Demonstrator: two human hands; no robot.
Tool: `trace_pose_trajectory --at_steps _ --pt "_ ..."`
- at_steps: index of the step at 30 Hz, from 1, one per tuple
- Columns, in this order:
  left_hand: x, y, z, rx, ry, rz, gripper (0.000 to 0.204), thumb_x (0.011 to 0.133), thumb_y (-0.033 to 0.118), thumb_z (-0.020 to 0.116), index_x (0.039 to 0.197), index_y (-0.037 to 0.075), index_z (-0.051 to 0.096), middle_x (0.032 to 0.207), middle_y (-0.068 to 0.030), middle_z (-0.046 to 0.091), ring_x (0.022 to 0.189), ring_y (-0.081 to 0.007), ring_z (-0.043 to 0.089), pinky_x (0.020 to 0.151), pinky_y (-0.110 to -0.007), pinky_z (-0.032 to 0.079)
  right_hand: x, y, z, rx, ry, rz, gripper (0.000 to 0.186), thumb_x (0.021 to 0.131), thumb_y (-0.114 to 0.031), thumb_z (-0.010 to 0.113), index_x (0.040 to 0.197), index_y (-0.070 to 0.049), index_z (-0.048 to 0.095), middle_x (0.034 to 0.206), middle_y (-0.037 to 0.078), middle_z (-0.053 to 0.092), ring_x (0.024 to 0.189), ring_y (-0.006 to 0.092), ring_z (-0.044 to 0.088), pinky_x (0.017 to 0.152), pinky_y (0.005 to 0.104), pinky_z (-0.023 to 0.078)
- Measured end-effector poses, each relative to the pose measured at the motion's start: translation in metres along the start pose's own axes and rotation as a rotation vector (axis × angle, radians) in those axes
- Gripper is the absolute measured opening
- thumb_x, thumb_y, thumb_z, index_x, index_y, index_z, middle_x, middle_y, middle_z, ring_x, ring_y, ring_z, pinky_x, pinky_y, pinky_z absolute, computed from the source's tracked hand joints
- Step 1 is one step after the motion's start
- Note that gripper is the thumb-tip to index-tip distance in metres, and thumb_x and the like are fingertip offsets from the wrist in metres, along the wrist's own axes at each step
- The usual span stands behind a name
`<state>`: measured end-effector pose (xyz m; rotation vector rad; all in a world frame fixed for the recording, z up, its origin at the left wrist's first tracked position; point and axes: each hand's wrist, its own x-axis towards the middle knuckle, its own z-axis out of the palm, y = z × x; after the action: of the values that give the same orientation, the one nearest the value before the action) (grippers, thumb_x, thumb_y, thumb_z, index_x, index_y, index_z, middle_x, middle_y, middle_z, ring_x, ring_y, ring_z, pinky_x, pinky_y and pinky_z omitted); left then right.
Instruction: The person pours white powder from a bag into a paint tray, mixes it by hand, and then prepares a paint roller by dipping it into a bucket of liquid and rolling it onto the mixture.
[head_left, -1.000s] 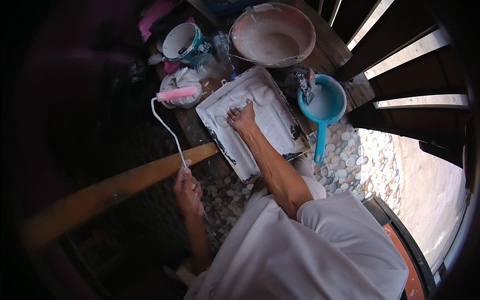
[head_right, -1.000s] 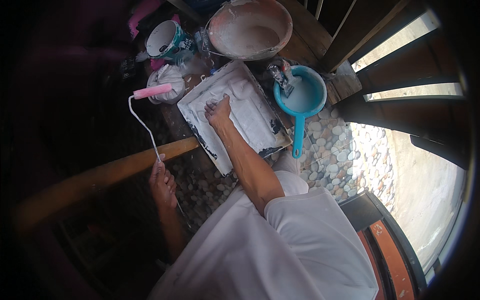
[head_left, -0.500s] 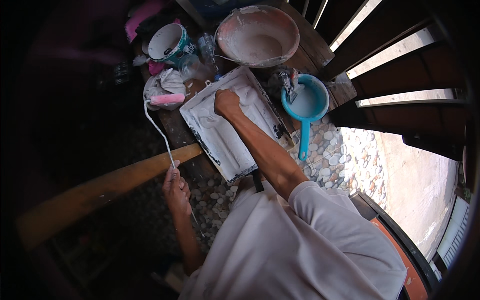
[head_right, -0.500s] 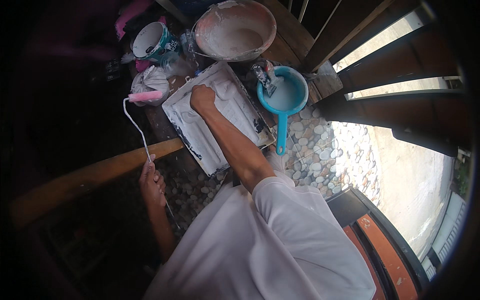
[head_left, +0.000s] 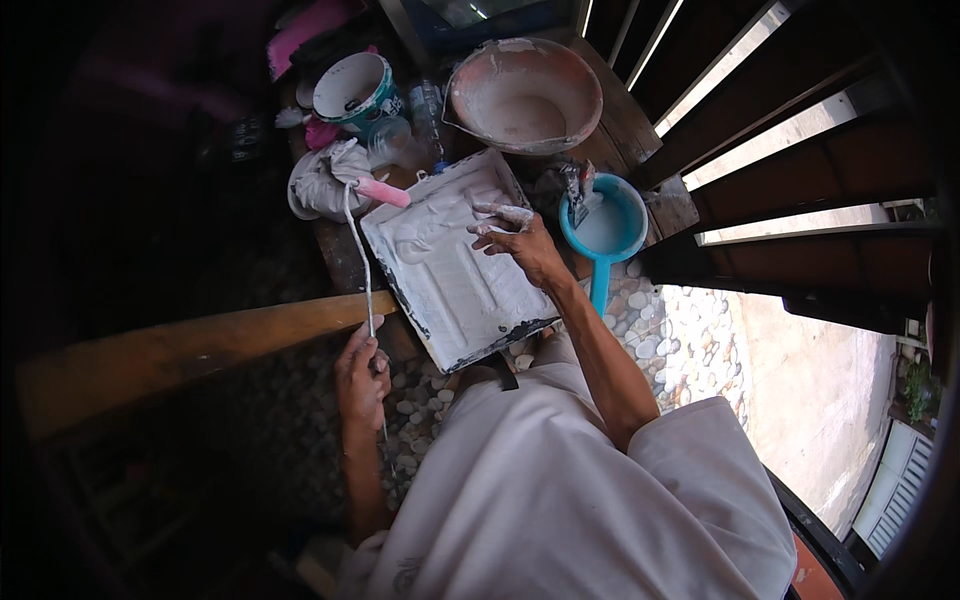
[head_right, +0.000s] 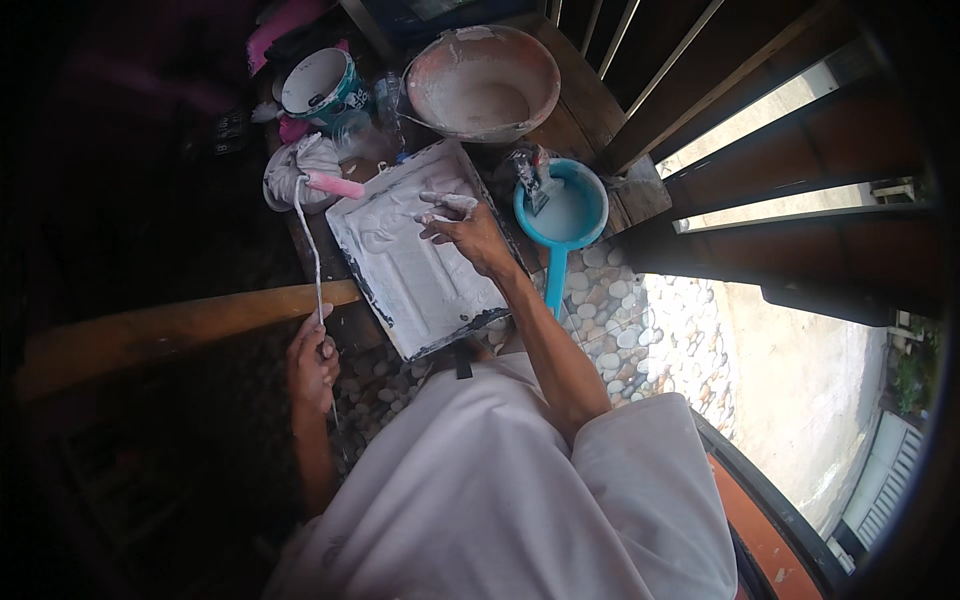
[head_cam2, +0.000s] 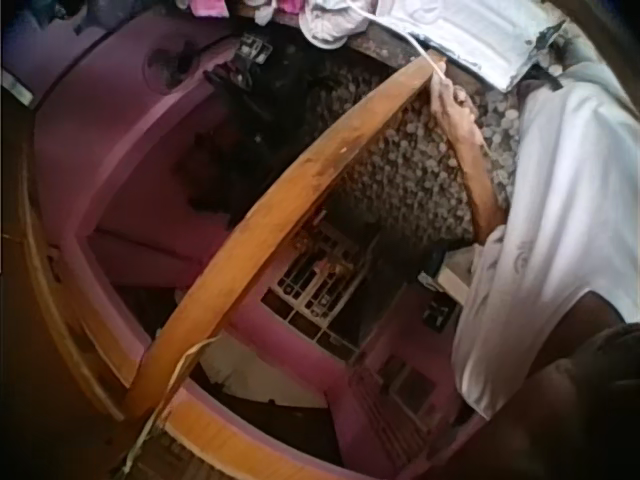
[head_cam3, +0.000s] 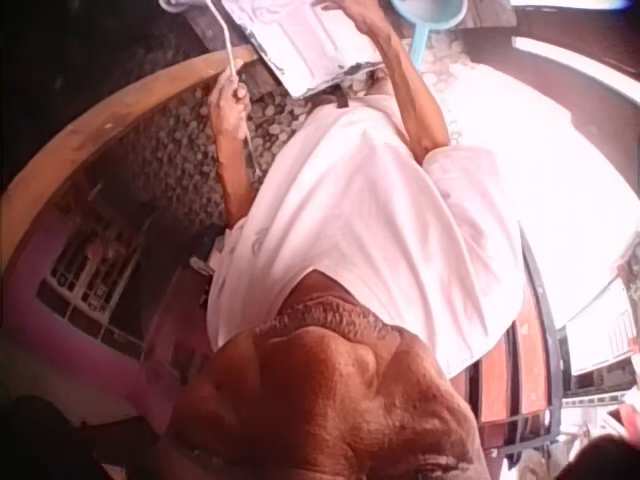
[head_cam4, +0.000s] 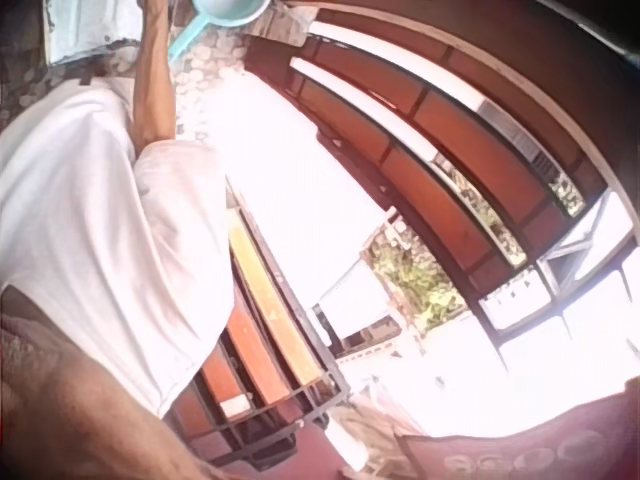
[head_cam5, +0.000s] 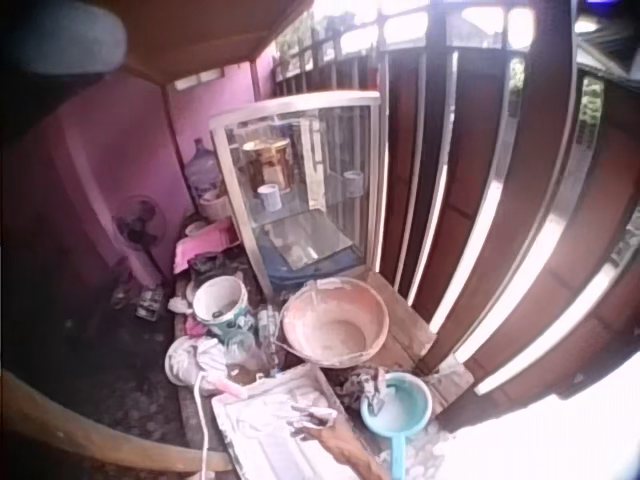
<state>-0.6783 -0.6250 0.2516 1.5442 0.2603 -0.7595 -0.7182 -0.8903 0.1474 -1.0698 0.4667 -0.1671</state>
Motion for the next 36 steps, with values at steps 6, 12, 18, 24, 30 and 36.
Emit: trace_pose_trajectory --at_steps 6,12,18,24,30,36 --pt "-0.003 0.000 0.005 0.058 -0.044 -0.010 0.033 0.092 0.013 0.046 0.123 0.005 0.051 0.061 0.0038 0.041 0.040 -0.0004 0.028 0.034 -0.015 0.023 -0.041 -0.047 -0.036 -0.308 0.135 -0.036 0.031 0.081 -0.013 0.066 0.108 0.001 0.062 0.083 0.009 0.066 0.071 0.0135 0.063 0.062 0.0263 0.049" --pt "-0.006 -0.004 0.006 0.045 -0.070 0.012 0.033 0.091 0.013 0.047 0.123 0.006 0.052 0.061 0.0035 0.041 0.041 -0.0006 0.030 0.034 -0.015 0.024 -0.059 -0.079 -0.115 -1.186 0.560 -0.180 0.040 0.080 -0.033 0.066 0.082 0.007 0.061 0.070 0.022 0.061 0.067 0.0343 0.062 0.060 0.0404 0.047" --pt "-0.012 -0.009 0.001 0.043 -0.057 0.009 0.032 0.091 0.013 0.048 0.122 0.006 0.053 0.062 0.0033 0.042 0.041 -0.0005 0.030 0.034 -0.015 0.023 -0.051 -0.086 -0.128 -1.224 0.409 -0.031 0.042 0.078 -0.036 0.065 0.080 0.006 0.061 0.076 0.026 0.061 0.075 0.0384 0.061 0.067 0.0432 0.047" --pt "-0.018 -0.014 0.001 0.064 -0.054 0.014 0.031 0.091 0.015 0.051 0.120 0.006 0.055 0.062 0.0039 0.042 0.041 -0.0005 0.030 0.035 -0.015 0.023 0.015 -0.010 -0.148 -1.981 0.065 0.270 0.026 0.074 -0.026 0.064 0.090 -0.005 0.067 0.087 0.015 0.066 0.083 0.0295 0.065 0.070 0.0379 0.051" --pt "-0.027 -0.019 -0.002 0.050 -0.063 0.000 0.031 0.091 0.016 0.051 0.119 0.006 0.055 0.061 0.0041 0.043 0.042 0.0000 0.030 0.035 -0.015 0.023 0.046 0.045 -0.166 -2.088 -0.049 0.530 0.029 0.075 -0.025 0.062 0.101 -0.012 0.067 0.095 0.011 0.067 0.094 0.0269 0.064 0.074 0.0342 0.051" --pt "-0.034 -0.026 -0.008 0.027 -0.022 0.005 0.030 0.091 0.017 0.051 0.118 0.005 0.056 0.061 0.0039 0.043 0.042 0.0001 0.031 0.034 -0.016 0.022 0.037 0.036 -0.169 -2.140 -0.248 0.341 0.029 0.078 -0.019 0.057 0.105 -0.012 0.065 0.103 0.011 0.065 0.094 0.0269 0.064 0.075 0.0364 0.052"
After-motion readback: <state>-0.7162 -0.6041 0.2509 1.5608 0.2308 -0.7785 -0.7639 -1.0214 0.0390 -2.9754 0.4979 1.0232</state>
